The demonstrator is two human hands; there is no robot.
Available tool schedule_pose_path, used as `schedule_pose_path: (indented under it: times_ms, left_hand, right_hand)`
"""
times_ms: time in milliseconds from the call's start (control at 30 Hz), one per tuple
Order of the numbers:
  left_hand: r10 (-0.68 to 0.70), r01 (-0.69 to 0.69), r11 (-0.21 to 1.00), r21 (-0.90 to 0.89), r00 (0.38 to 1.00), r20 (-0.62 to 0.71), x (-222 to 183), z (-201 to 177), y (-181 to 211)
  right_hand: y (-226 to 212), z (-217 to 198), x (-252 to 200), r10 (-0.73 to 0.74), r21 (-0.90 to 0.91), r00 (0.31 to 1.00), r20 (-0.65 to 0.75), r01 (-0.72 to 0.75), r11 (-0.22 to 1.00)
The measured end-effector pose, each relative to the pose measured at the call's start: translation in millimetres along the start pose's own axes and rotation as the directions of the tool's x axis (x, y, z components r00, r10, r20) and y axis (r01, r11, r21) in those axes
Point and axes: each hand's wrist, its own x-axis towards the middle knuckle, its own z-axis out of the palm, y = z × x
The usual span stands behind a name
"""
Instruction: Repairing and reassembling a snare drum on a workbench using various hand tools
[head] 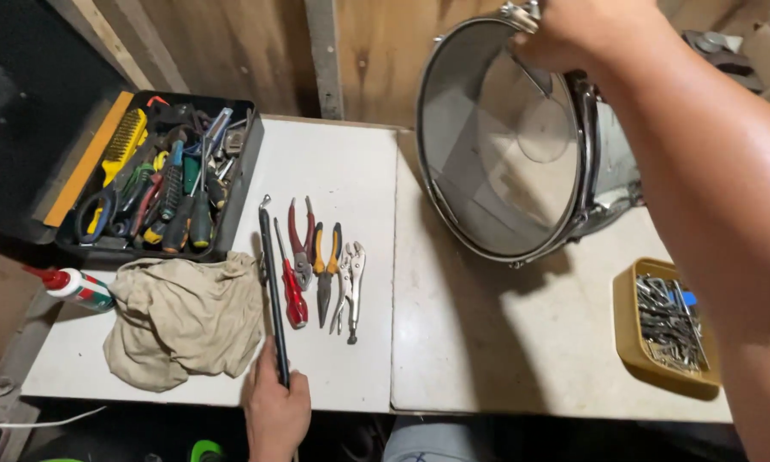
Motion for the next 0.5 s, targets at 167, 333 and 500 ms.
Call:
schedule_pose_path:
  times_ms: [167,333,500]
  left_hand:
    - [0.010,-0.010,0.997,0.081,1.000,0.000,16,-16,31]
    - [0.568,-0.465,0.819,0.335,0.739,-0.363,12,2,49]
    - [0.552,-0.538,0.834,0.125,0.813,-0.184,-12,42,53]
  right_hand:
    - [6,16,18,0.109,-0.062,0.992,0.070,-0.105,0.993]
    - [0,-11,7,0.044,-0.029,0.998,-0.035,-0.045,0.999]
    - [30,5,23,0.152,-0.094,0.973,0.172,-0.138,0.986]
